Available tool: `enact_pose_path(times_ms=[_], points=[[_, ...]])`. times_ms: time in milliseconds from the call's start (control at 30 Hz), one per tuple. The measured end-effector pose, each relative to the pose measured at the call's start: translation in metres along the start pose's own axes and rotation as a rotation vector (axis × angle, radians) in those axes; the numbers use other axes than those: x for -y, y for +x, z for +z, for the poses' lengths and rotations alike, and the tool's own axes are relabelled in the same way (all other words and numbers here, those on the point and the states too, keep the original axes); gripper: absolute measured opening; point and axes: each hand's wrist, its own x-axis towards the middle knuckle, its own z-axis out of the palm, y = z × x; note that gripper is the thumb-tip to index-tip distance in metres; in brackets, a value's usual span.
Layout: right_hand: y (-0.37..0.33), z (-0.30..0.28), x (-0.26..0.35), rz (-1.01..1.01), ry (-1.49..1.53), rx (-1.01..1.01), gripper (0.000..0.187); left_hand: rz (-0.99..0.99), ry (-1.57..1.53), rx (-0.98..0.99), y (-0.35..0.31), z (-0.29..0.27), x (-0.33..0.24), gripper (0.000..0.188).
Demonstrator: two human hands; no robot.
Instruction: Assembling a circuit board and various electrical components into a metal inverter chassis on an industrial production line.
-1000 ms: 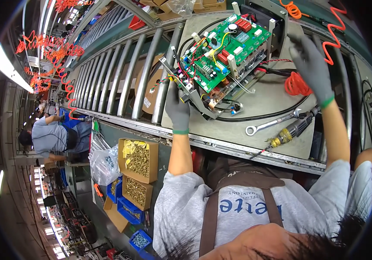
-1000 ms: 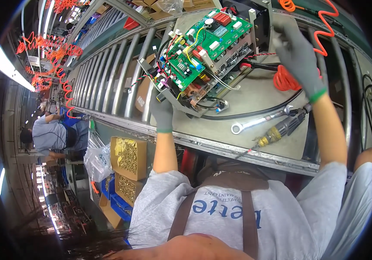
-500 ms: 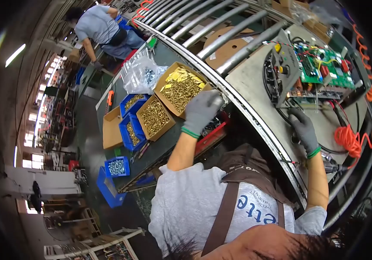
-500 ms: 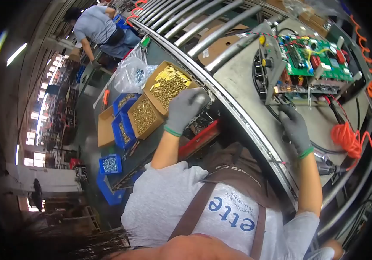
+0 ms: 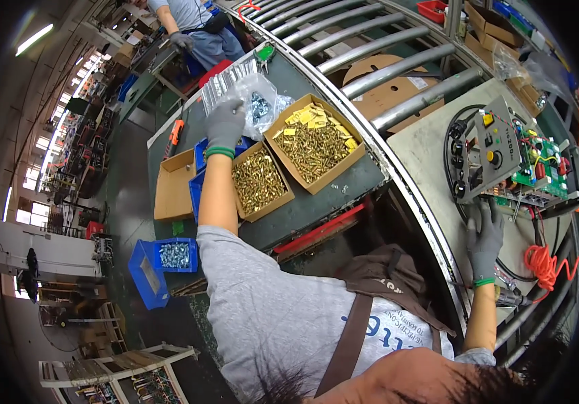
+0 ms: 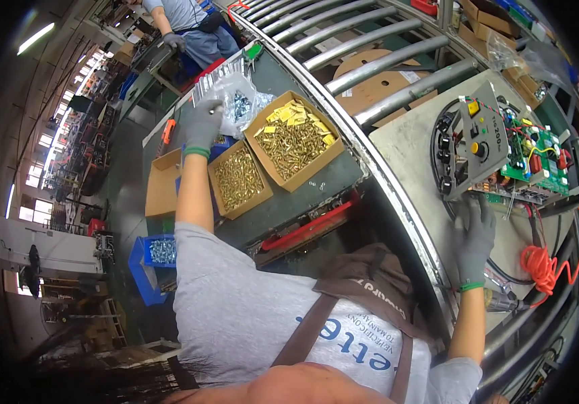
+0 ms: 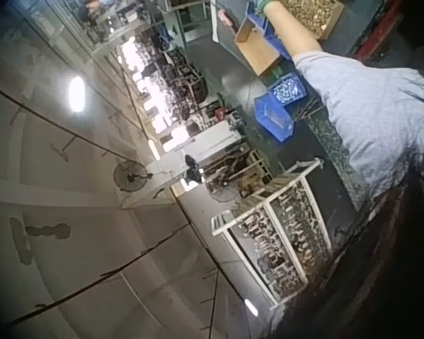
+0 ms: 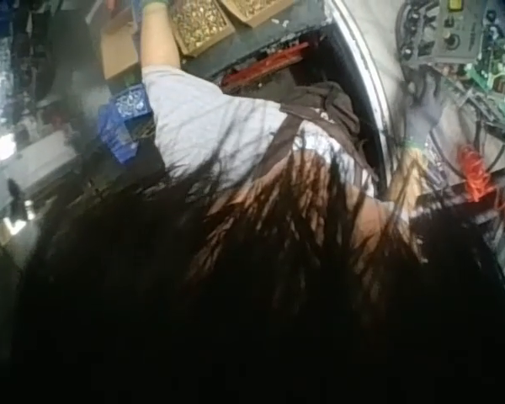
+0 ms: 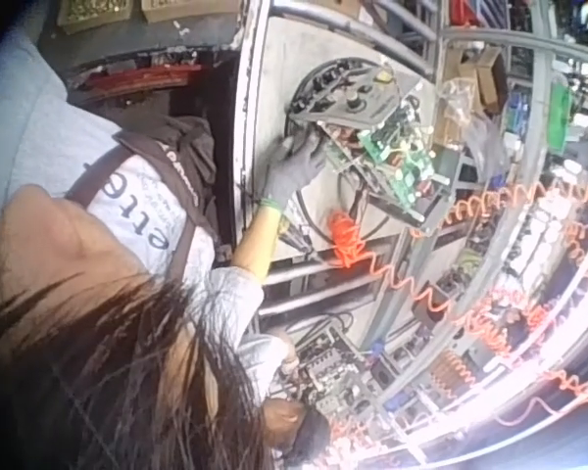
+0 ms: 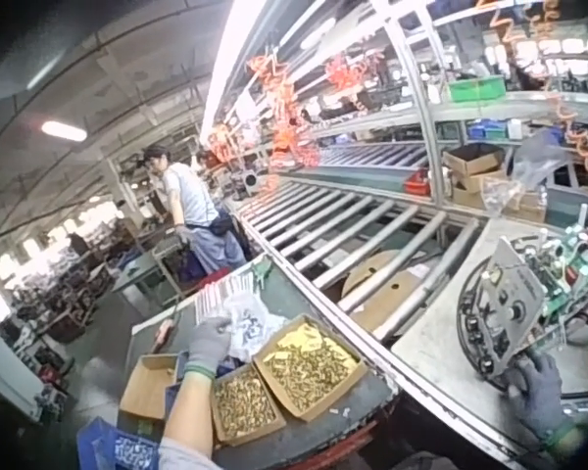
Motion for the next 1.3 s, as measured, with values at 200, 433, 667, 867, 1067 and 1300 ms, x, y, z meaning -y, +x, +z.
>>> enact_pose_path(times_ms=[200,433,667,867,1067,1300], points=[[0.002,0.006,0.005,0.047,0.034,-0.060,0.038,-0.009,0.083,0.559,0.036,0.069,0.002,0.047],[-0.001,0.016,0.010,0.076,0.058,-0.096,0.034,0.109,0.121,0.677,0.063,0.097,0.015,0.052],[0.004,0.019,-0.007,0.040,-0.114,-0.049,0.049,-0.062,0.179,0.519,0.045,0.079,-0.011,0.053],[0.001,0.024,-0.006,0.218,0.215,-0.120,0.046,-0.109,0.161,0.545,0.058,0.076,0.011,0.049],[-0.008,0.031,-0.024,0.458,0.914,-0.085,0.044,0.182,-0.153,0.172,-0.012,0.014,-0.051,0.035],[-0.033,-0.006,0.031,0.394,1.136,0.082,0.031,0.318,-1.027,1.043,-0.177,0.020,-0.191,0.041]])
